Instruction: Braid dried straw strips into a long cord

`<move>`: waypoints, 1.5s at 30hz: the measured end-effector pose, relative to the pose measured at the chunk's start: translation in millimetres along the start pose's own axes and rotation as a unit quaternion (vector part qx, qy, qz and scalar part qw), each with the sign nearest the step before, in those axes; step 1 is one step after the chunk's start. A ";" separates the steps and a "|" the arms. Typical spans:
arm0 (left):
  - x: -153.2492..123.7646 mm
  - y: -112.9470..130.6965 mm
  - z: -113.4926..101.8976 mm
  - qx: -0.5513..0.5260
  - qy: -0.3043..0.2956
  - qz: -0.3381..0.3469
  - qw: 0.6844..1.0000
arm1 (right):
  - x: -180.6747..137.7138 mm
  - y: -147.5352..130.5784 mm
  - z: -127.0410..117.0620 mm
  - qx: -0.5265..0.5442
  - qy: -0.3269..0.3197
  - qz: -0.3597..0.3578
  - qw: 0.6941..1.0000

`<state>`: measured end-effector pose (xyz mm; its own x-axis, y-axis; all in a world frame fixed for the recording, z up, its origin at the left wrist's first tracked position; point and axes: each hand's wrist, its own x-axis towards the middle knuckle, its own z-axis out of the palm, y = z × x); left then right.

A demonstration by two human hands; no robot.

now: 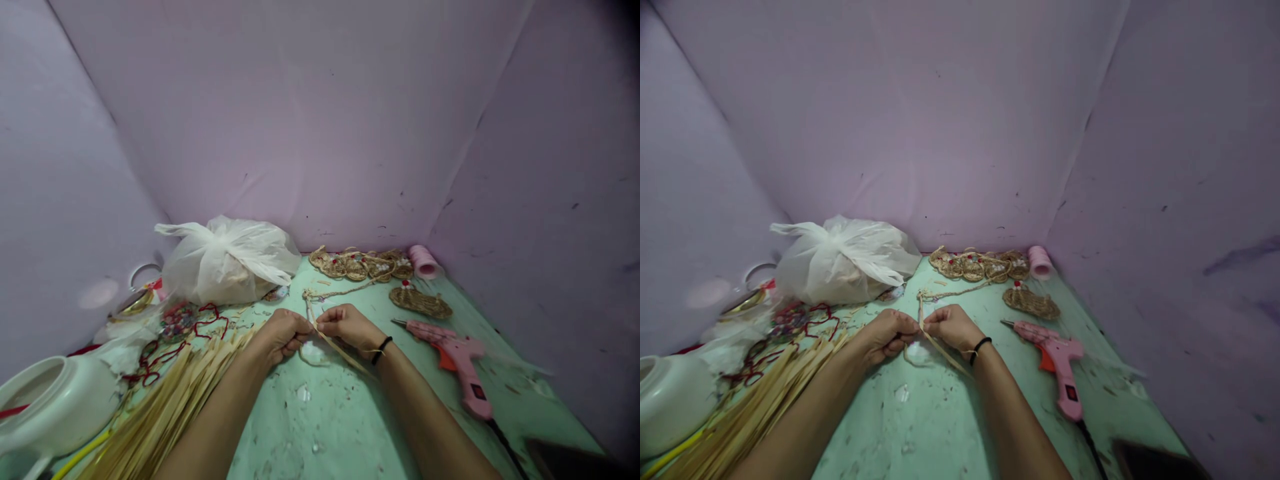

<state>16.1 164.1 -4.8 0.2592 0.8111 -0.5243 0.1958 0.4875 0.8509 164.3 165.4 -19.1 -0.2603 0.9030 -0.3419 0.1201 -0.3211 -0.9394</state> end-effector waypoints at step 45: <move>0.5 1.8 -9.6 0.040 0.027 0.053 0.997 | -4.4 -10.3 32.4 0.029 0.043 0.058 0.997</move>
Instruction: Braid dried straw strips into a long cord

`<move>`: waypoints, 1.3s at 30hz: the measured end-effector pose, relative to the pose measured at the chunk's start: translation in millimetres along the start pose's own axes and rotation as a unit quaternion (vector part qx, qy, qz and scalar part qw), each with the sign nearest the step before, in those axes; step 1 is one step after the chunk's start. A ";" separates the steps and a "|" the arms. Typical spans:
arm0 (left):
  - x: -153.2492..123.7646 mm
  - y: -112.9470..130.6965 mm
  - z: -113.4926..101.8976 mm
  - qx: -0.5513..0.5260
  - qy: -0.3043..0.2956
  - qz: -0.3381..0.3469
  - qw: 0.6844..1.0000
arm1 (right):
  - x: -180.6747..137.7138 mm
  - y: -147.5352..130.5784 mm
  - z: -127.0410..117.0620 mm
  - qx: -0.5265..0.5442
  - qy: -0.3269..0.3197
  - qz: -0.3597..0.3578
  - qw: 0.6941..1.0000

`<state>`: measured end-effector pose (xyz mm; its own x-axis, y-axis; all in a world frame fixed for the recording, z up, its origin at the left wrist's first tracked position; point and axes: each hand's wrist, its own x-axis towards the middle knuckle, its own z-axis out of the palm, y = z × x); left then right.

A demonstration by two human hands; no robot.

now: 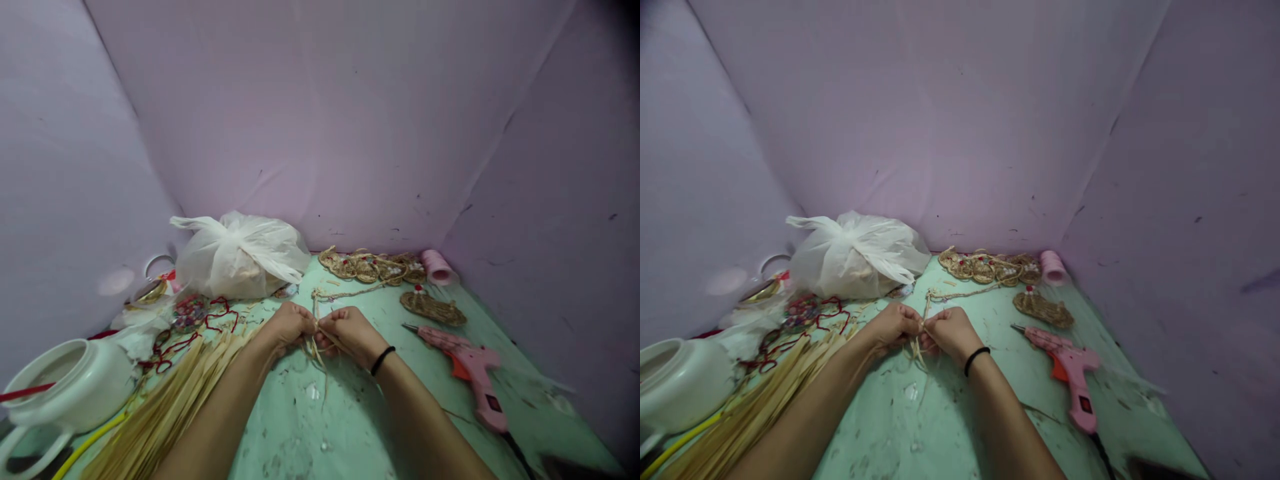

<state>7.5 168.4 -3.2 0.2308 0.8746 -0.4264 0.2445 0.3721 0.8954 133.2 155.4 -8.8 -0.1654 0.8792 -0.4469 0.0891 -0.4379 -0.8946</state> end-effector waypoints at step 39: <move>-4.8 3.0 -2.9 0.095 0.016 0.026 0.995 | 6.9 7.9 -3.4 -0.088 0.031 -0.055 0.994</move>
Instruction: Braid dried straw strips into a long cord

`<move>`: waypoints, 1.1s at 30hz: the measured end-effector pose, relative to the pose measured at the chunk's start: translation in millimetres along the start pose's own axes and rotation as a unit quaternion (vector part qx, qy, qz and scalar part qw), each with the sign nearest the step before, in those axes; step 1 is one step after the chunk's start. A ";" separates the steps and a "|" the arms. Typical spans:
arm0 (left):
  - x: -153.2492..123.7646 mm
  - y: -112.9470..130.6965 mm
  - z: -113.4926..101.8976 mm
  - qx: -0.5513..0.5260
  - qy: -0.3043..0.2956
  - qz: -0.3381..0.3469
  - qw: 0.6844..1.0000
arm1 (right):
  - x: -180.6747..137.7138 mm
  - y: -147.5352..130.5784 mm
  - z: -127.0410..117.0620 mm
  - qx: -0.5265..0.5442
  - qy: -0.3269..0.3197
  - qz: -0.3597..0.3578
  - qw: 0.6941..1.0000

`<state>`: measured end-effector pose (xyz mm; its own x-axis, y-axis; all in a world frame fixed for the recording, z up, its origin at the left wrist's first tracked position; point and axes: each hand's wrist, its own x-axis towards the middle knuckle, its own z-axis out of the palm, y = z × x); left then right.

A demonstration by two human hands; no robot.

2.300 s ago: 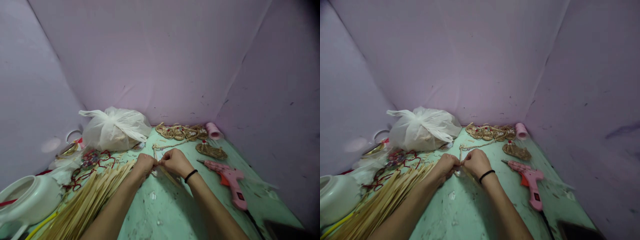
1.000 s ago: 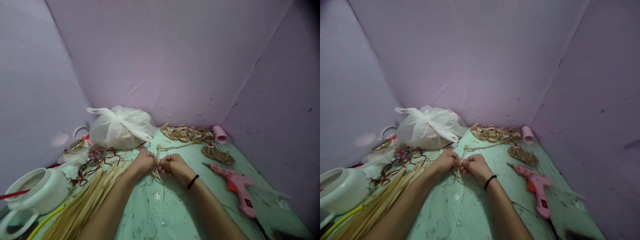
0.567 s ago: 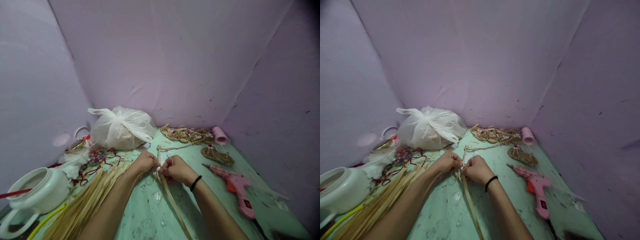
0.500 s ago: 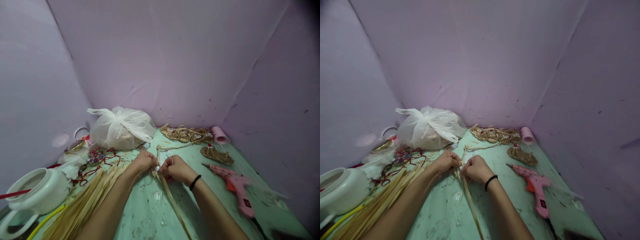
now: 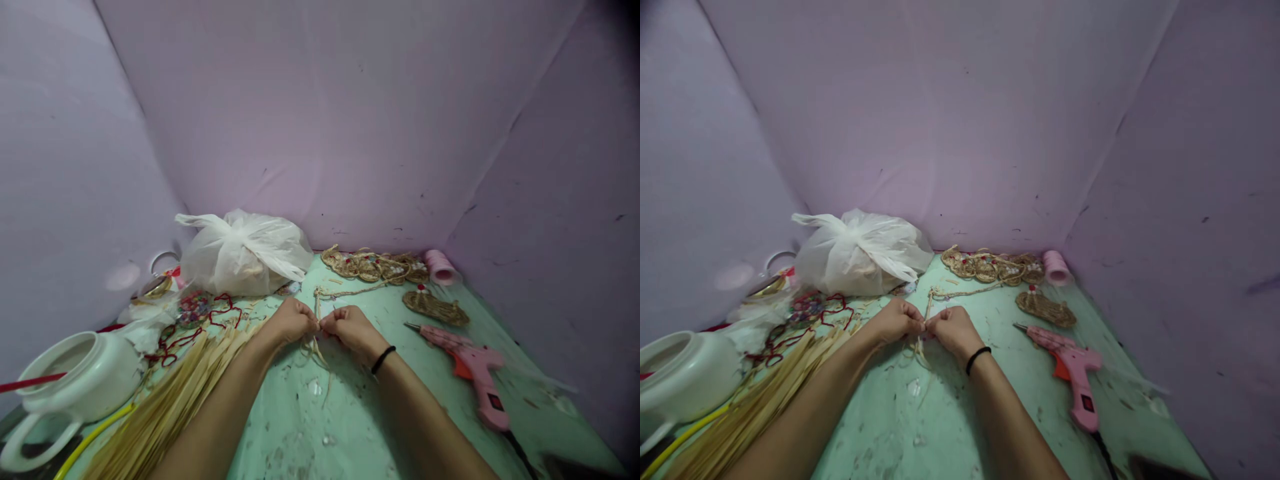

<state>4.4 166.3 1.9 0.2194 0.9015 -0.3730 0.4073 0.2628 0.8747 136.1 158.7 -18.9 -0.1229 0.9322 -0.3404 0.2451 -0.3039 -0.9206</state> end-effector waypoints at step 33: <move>-69.1 31.0 -74.8 0.583 0.095 -0.101 0.801 | -2.4 3.3 1.2 0.109 -0.039 0.029 0.993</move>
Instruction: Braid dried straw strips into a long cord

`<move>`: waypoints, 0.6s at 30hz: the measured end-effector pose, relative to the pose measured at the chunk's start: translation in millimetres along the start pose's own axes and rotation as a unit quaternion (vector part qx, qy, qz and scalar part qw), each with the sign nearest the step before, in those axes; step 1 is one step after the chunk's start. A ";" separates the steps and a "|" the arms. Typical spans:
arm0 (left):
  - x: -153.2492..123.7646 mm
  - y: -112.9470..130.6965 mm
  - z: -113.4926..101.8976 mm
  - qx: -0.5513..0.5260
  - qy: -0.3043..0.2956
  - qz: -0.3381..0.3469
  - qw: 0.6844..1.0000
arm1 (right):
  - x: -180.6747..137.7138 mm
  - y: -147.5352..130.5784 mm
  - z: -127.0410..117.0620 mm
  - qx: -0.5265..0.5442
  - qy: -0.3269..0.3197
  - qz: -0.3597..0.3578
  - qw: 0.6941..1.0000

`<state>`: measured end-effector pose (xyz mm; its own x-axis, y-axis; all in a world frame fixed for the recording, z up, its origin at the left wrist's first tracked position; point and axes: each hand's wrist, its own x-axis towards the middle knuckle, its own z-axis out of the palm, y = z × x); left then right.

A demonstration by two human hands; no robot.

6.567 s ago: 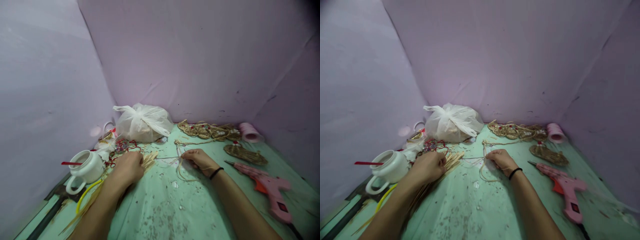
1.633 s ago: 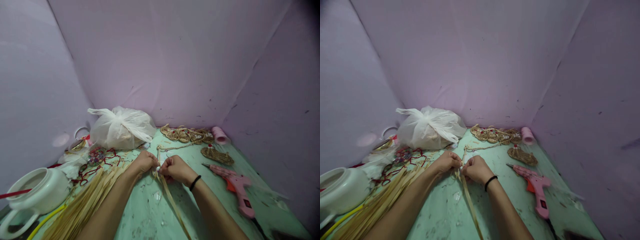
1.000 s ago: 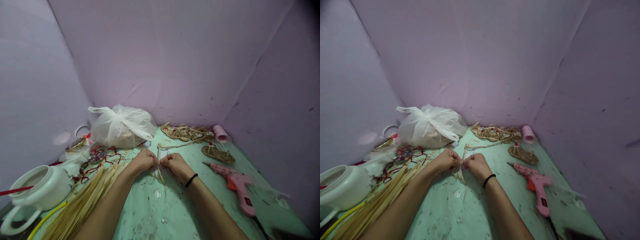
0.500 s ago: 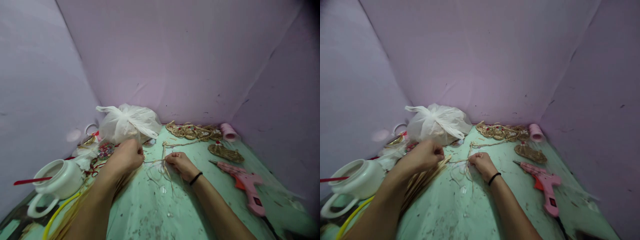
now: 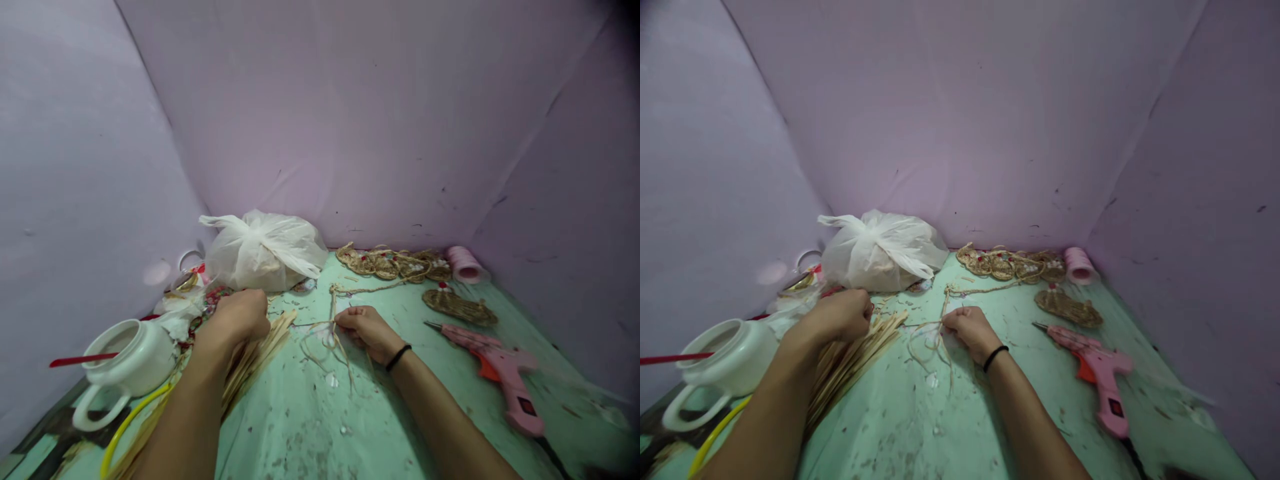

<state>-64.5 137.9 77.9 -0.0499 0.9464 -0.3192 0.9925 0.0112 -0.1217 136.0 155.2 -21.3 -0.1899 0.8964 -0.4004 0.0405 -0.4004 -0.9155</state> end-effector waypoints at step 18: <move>4.5 -0.7 5.4 -0.023 0.000 -0.026 0.999 | 1.5 2.0 -1.5 -0.005 -0.012 -0.003 1.000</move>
<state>-66.0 140.4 71.5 -0.1014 0.9443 -0.3130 0.9927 0.0755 -0.0938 137.3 156.0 -23.8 -0.2132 0.8943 -0.3934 0.0496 -0.3922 -0.9185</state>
